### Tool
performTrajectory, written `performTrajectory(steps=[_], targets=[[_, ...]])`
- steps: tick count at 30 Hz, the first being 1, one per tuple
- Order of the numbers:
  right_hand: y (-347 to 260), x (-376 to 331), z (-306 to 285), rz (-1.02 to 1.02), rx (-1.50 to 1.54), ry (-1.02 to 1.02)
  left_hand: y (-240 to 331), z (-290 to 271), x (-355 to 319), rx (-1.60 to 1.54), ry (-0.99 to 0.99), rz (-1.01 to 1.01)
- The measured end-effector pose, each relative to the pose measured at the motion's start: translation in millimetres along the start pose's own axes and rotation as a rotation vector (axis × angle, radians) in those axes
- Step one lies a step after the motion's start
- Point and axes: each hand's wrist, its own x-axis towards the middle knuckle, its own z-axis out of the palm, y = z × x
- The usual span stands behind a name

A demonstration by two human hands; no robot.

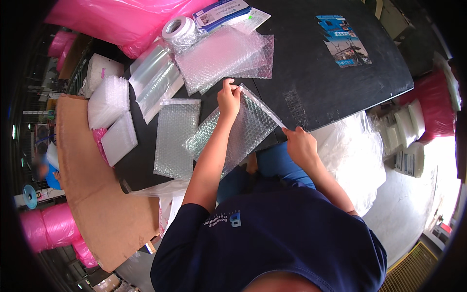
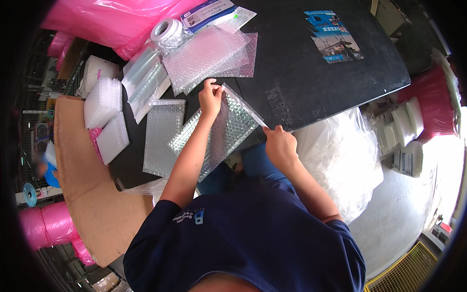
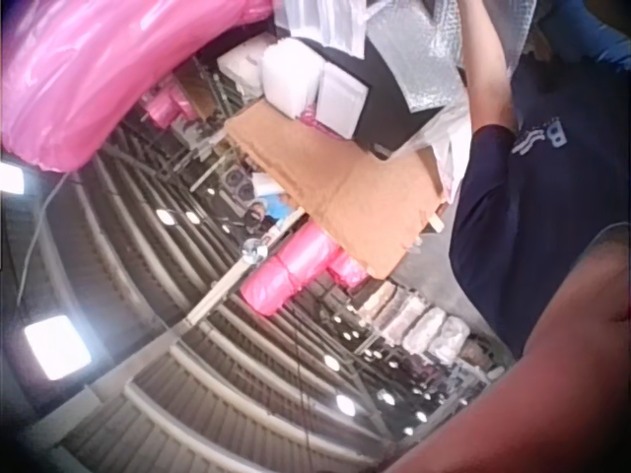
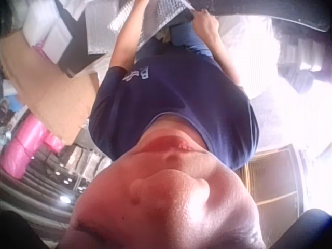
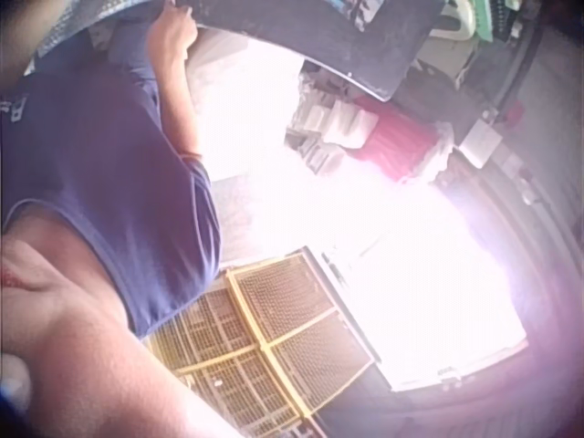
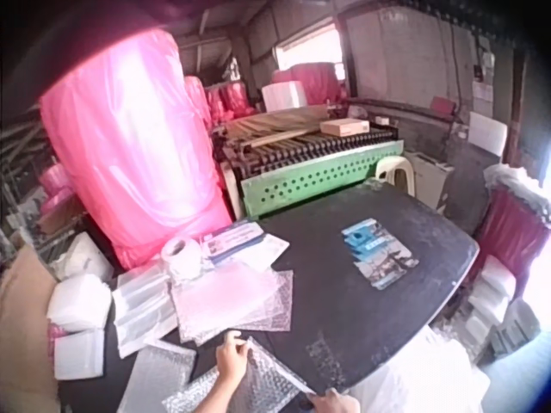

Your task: The person handles bubble wrap sheets and clear tape on a table. They repeatedly pick up bubble wrap, apply tape to seal edges, and stack the prepared sheets. The person also moves stacks of bubble wrap and other packaging materials around the workspace.

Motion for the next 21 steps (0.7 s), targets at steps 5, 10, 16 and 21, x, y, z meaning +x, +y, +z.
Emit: performTrajectory(steps=[5, 10, 16, 21], targets=[[1.3, 6.0, 6.1, 0.001, 0.000, -0.014, 2.6, 0.3, 1.3, 0.045, -0.004, -0.033], [-4.3, 9.7, 2.3, 0.018, -0.033, -0.050, 0.8, -0.5, 3.9, 0.059, -0.014, -0.015], [-7.3, 14.4, -3.4, 0.013, -0.053, -0.096, 5.9, 0.4, 2.6, 0.065, -0.033, -0.042], [-8.8, 19.1, -1.1, 0.036, -0.068, -0.100, 7.9, 4.8, -0.7, 0.140, 0.054, 0.093]])
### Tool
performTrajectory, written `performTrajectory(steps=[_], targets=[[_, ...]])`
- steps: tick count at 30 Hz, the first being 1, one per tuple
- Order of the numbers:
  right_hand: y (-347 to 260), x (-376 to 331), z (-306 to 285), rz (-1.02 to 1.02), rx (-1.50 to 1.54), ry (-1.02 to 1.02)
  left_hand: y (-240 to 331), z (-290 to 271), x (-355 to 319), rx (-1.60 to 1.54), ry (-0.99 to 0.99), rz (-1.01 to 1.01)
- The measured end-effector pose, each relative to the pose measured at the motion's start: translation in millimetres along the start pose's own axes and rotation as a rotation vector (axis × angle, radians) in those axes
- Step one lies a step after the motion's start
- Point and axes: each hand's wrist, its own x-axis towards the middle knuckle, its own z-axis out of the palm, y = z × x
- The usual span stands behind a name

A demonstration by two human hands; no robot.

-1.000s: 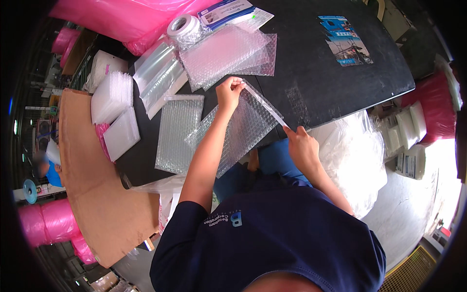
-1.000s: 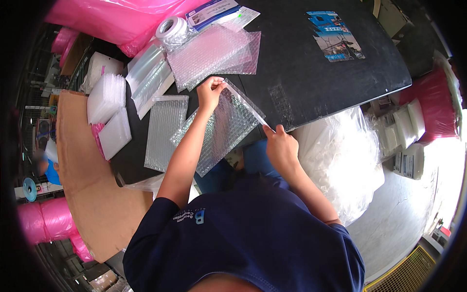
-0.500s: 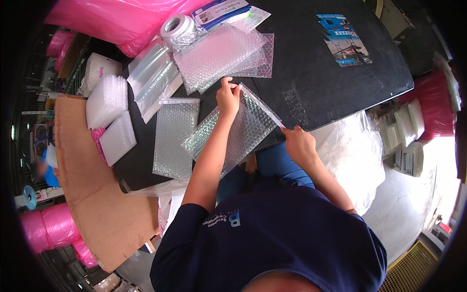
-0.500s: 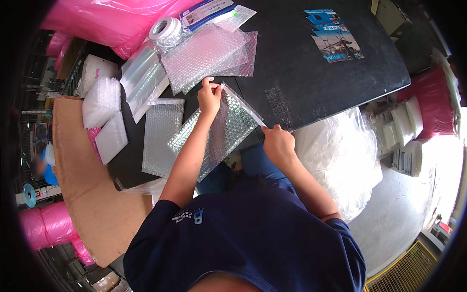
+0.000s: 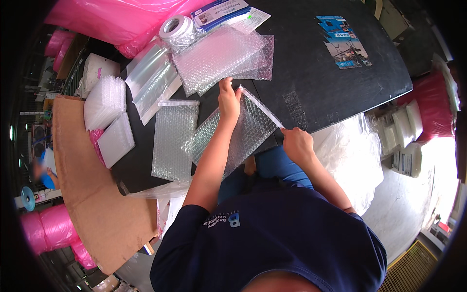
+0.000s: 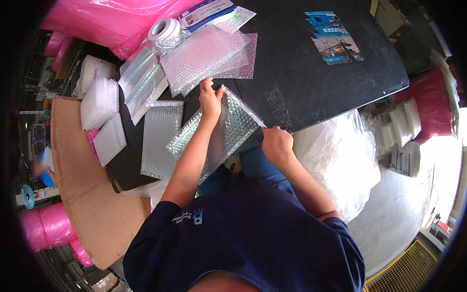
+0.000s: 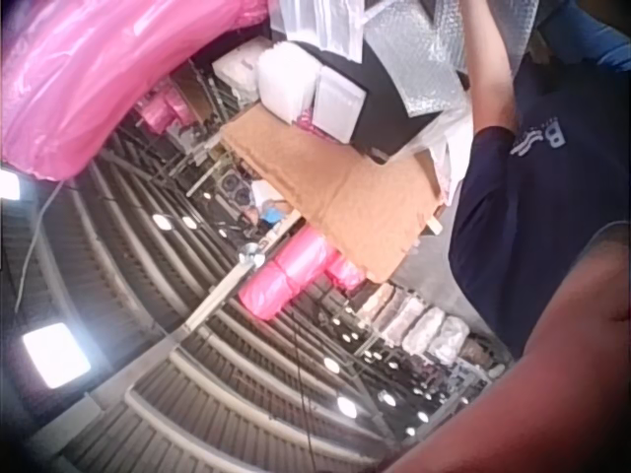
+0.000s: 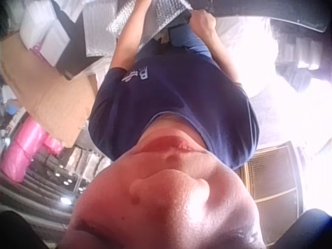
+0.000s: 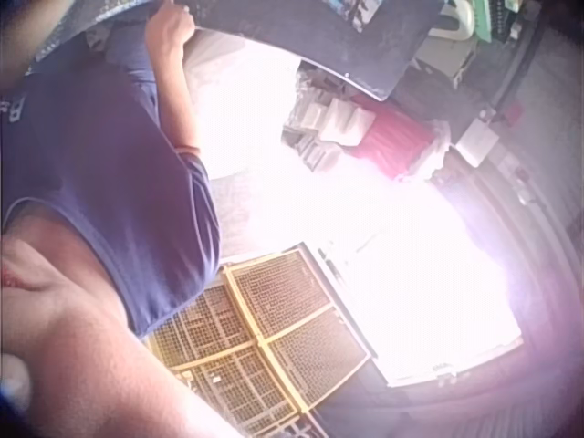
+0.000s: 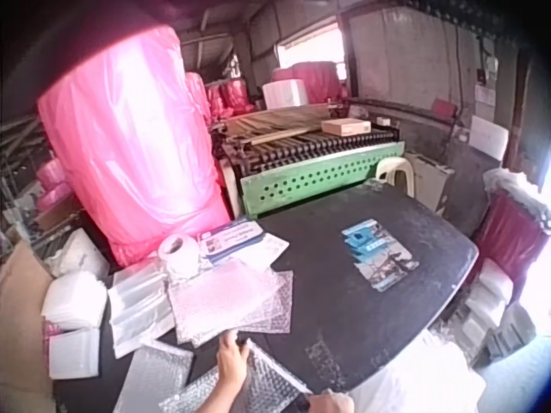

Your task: The person handles bubble wrap sheets and clear tape on a table. They repeatedly pick up bubble wrap, apply tape to seal edges, and stack the prepared sheets. The person also moves stacks of bubble wrap and other packaging materials around the workspace.

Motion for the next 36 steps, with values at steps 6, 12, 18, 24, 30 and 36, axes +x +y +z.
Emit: performTrajectory(steps=[6, 12, 18, 24, 30, 36], targets=[[3.5, 5.5, 7.5, 0.068, 0.028, -0.040, 30.1, -0.8, -27.2, 0.087, -0.267, 0.004], [2.0, 0.5, 1.2, 0.008, 0.009, 0.000, 62.3, -7.6, -58.6, 0.340, -0.399, -0.159], [50.2, 51.8, -31.4, -0.176, 0.197, 0.088, 55.2, 10.9, -63.1, -0.164, -0.194, 0.109], [63.9, 86.5, -13.3, -0.395, -0.088, 0.426, 50.5, 13.9, -51.3, -0.272, -0.210, 0.006], [35.3, 74.6, 21.8, -0.618, -0.040, 0.417, 50.3, 15.5, -53.6, -0.180, -0.222, -0.019], [36.6, 79.4, 39.0, -0.623, -0.001, 0.559, 53.1, 18.3, -54.9, -0.196, -0.197, -0.037]])
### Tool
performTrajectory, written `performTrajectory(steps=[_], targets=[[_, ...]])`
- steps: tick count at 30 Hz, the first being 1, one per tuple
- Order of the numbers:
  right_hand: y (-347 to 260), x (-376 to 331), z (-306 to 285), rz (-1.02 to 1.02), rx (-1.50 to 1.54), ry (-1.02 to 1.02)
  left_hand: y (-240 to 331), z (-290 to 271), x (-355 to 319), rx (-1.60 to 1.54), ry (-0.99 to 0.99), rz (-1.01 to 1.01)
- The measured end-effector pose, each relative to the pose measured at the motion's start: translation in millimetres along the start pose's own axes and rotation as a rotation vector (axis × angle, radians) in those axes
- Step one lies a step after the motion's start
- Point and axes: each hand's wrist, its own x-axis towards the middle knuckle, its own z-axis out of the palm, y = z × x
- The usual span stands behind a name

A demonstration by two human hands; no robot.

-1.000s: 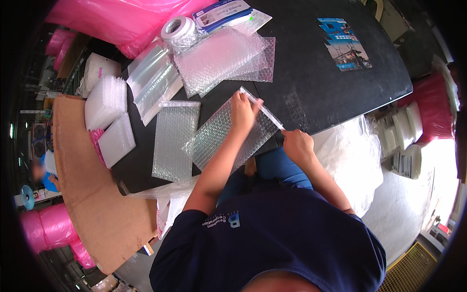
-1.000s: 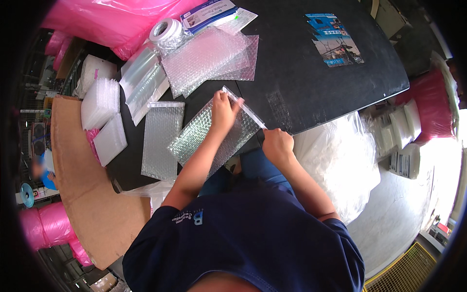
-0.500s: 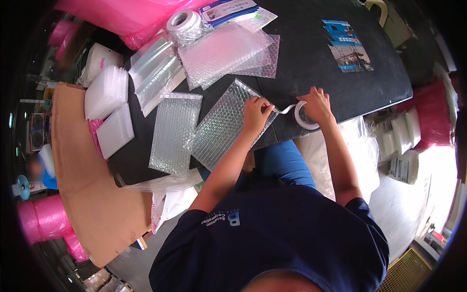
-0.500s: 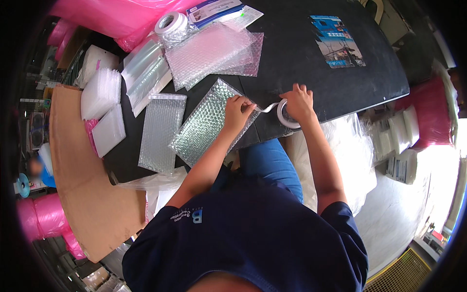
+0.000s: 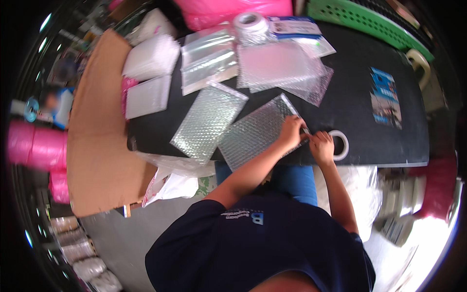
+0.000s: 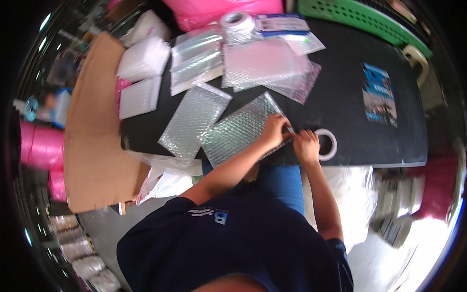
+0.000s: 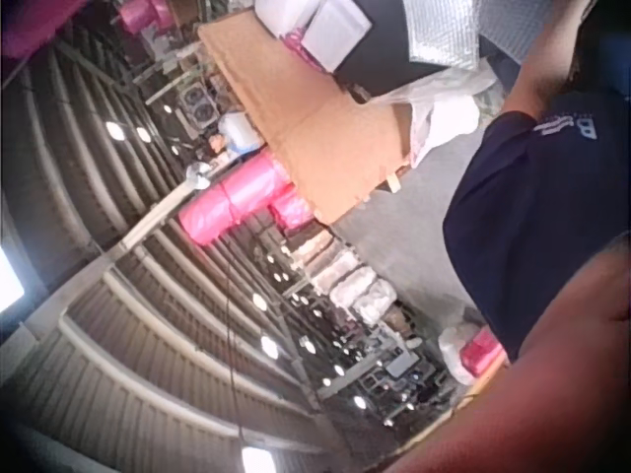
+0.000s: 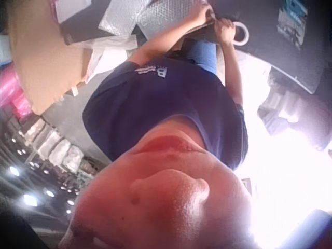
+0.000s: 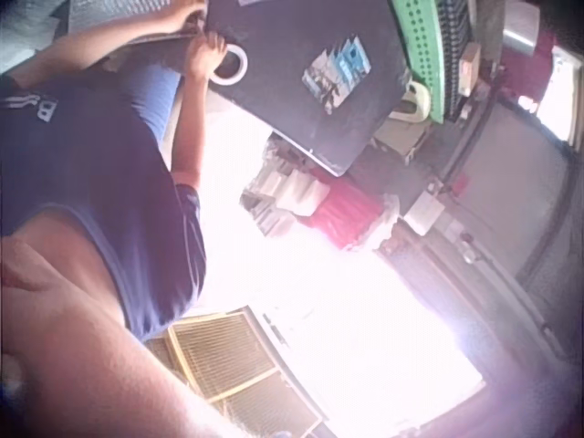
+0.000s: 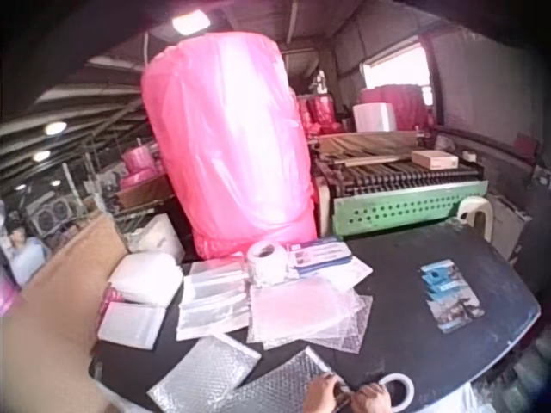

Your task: The person handles bubble wrap sheets and clear tape on a table. They repeatedly pick up bubble wrap, apply tape to seal edges, and stack the prepared sheets. The person also moves stacks of bubble wrap and other packaging materials around the workspace.

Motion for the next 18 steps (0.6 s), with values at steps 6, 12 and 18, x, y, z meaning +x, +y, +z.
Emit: performTrajectory(steps=[6, 12, 18], targets=[[-0.3, 5.7, -0.1, 0.164, 0.373, 0.130, 10.2, 0.5, 1.1, 0.105, -0.097, -0.236], [14.9, 2.5, 4.0, 0.424, 0.822, 0.149, 4.0, 1.7, -5.4, 0.085, -0.056, -0.138], [40.3, 1.7, 4.1, 0.415, 1.737, 0.208, 6.6, -15.5, -24.6, -0.069, 0.122, 0.079]])
